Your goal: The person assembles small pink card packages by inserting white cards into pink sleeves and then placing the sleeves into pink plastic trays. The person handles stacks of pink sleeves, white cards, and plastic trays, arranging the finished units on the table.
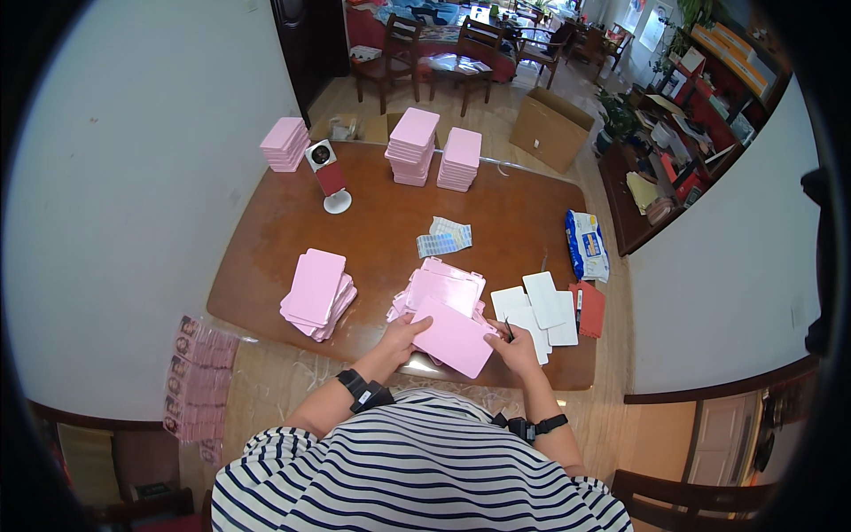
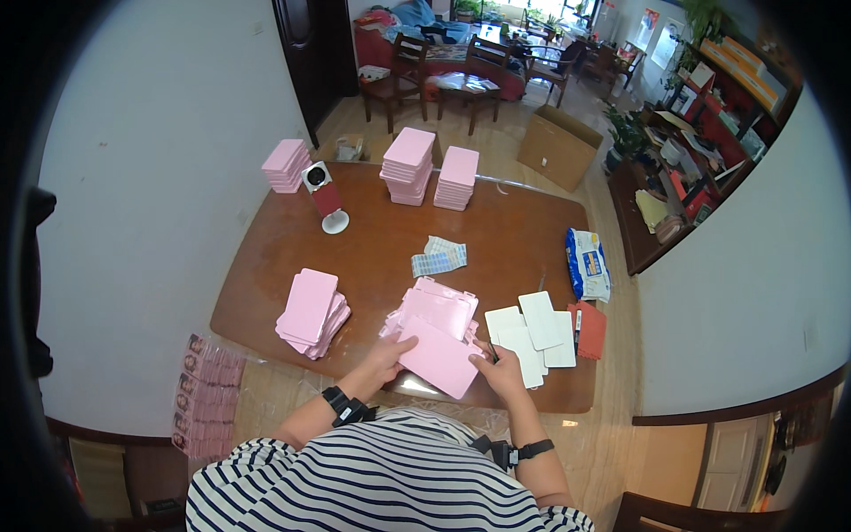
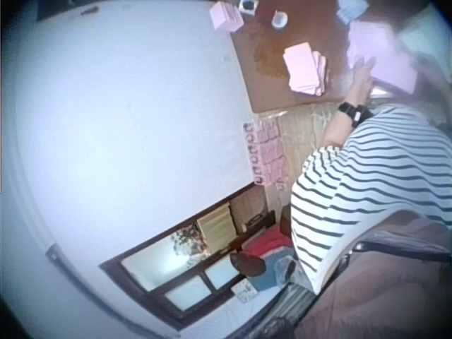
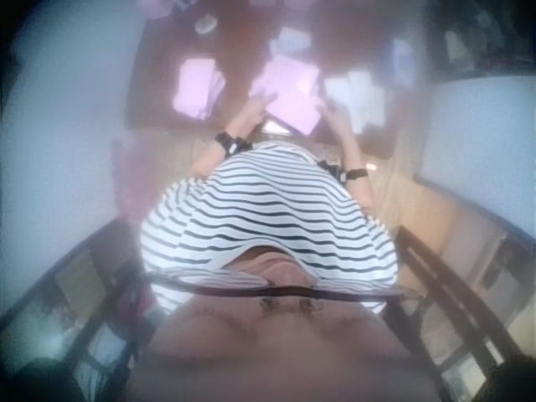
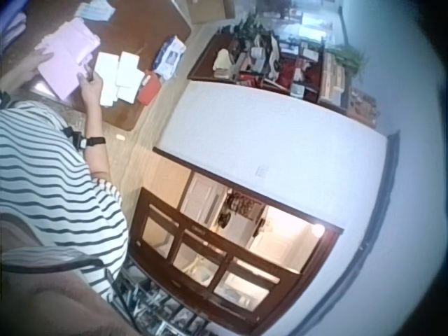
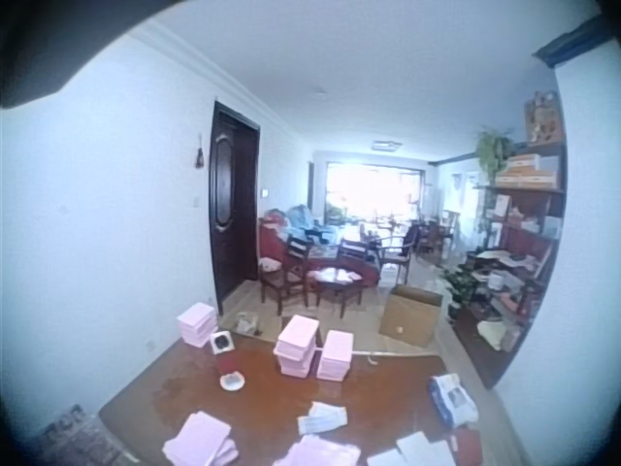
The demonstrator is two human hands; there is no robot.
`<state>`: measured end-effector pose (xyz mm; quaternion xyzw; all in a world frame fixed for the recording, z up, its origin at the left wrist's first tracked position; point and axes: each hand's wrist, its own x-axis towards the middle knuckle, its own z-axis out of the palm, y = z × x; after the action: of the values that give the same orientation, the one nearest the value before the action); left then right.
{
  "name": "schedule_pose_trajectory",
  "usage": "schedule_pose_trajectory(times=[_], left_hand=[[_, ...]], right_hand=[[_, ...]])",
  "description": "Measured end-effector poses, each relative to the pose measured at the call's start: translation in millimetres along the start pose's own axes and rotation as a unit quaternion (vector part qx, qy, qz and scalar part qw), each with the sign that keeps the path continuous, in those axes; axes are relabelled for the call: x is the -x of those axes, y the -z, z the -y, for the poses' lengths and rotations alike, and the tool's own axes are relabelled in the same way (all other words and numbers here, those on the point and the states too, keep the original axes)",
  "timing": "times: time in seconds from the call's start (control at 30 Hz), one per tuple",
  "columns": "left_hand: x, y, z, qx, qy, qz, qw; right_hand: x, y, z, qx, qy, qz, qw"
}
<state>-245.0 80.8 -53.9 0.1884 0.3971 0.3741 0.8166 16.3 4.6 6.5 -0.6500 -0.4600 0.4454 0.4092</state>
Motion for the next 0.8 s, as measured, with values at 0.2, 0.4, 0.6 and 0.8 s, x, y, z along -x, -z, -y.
schedule_pose_trajectory(times=[0.2,0.4,0.6,0.8], left_hand=[[11,-5,-4,-0.001,-0.021,-0.048,0.999],[23,-13,-15,-0.127,-0.077,-0.058,0.987],[36,-5,-36,-0.103,-0.126,-0.108,0.981],[68,32,-90,-0.384,-0.235,-0.070,0.890]], right_hand=[[-14,3,3,0.120,0.016,0.075,0.990],[-50,-38,48,0.271,0.141,0.067,0.950],[-55,-109,76,0.271,0.239,0.052,0.931],[-64,-140,106,0.230,0.321,0.104,0.913]])
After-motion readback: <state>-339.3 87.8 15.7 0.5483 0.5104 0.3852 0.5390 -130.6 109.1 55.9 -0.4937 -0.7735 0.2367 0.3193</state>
